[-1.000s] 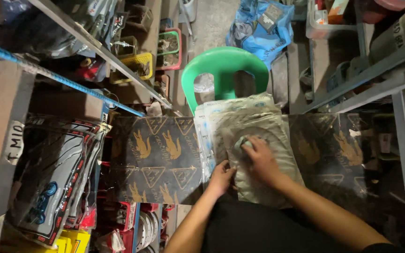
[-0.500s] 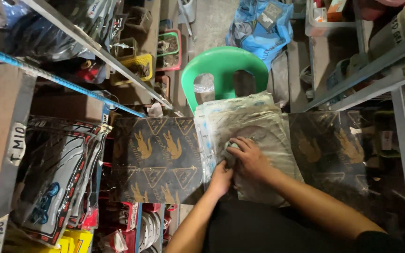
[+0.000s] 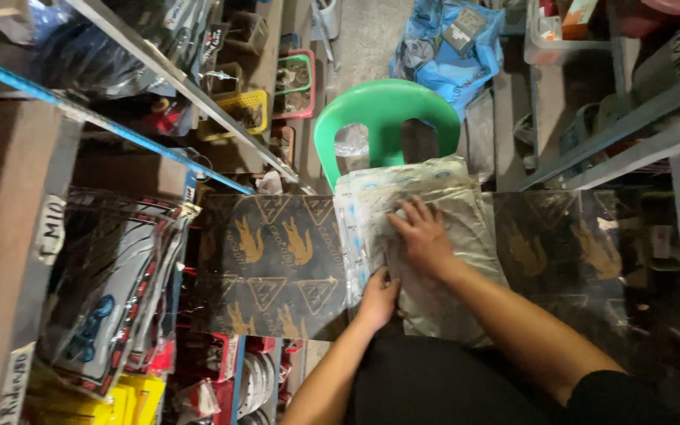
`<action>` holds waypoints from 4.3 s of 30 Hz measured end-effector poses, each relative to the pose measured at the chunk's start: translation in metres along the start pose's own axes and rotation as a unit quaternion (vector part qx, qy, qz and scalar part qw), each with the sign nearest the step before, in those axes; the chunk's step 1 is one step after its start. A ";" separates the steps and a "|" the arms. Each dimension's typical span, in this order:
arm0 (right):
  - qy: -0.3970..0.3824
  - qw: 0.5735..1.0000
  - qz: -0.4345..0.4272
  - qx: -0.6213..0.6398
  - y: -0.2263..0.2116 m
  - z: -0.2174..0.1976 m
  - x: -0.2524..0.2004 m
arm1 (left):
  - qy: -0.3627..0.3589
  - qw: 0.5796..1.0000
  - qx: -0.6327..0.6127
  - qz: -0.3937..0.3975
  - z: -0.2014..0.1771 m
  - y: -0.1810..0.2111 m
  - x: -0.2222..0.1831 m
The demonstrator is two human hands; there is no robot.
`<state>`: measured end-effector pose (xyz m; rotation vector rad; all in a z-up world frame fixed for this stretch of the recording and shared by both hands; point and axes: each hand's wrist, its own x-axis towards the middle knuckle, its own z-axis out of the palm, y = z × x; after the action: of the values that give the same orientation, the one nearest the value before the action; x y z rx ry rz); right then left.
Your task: The person wipes down several packaged motorcycle parts with a cloth and stacks them on a surface.
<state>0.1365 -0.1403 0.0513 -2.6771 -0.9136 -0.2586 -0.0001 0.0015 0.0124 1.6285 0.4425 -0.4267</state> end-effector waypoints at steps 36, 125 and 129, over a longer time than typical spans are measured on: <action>-0.170 0.972 -0.047 0.158 -0.017 -0.011 -0.147 | -0.003 0.999 -0.005 0.039 0.003 -0.025 0.008; -0.306 0.792 0.100 0.519 -0.050 -0.118 0.017 | 0.218 0.832 -0.433 0.271 -0.124 0.068 -0.185; -0.319 0.735 0.047 0.597 -0.093 -0.176 0.061 | 0.249 0.873 -0.338 0.248 -0.140 0.139 -0.271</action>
<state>0.1133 -0.0950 0.2537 -1.4992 -0.6845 1.0042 -0.1574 0.1176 0.2847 1.0740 0.4628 0.5152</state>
